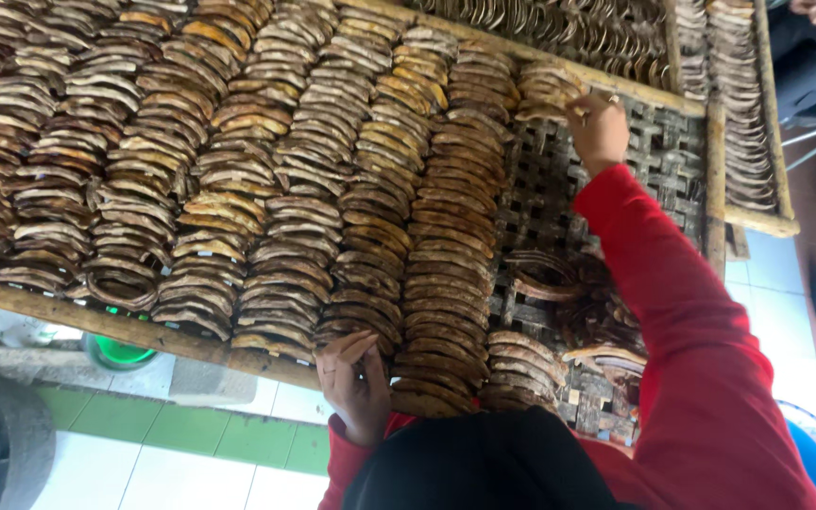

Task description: The person sorts dried banana slices on a wooden rack, moving pieces from a pile to an organized row by hand.

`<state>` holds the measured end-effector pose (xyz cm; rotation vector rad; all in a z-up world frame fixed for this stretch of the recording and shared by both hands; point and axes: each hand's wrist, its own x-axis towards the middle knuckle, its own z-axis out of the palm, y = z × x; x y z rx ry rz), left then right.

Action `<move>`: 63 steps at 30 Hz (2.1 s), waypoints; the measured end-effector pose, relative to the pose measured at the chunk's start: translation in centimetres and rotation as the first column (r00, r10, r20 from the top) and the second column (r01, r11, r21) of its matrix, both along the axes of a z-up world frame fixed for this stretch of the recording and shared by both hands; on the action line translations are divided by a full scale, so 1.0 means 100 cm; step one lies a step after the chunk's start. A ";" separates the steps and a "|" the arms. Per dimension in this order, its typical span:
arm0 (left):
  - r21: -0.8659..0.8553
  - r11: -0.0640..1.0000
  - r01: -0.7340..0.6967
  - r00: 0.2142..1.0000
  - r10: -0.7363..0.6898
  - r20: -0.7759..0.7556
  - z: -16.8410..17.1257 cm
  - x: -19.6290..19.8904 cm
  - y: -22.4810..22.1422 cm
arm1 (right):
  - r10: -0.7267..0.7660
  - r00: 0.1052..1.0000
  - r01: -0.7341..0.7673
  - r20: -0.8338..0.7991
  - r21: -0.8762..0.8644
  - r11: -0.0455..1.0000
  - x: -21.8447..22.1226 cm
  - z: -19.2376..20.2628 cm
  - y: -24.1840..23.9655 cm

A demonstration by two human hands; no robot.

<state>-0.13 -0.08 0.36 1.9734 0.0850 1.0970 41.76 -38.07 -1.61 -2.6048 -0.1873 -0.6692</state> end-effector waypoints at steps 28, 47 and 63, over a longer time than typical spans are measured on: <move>-0.047 0.996 0.070 0.996 -0.068 0.053 0.009 -0.007 0.001 | 0.543 0.682 -0.706 -0.489 -0.250 0.662 -0.133 0.071 0.035; -0.028 0.999 0.040 0.999 -0.040 0.016 0.003 -0.002 0.002 | 0.316 0.948 0.070 -0.031 0.991 -0.112 0.004 -0.051 -0.037; -0.035 0.999 0.015 0.999 -0.013 0.048 0.003 -0.002 0.002 | 0.202 0.946 0.216 -0.256 0.956 0.198 -0.008 -0.025 -0.030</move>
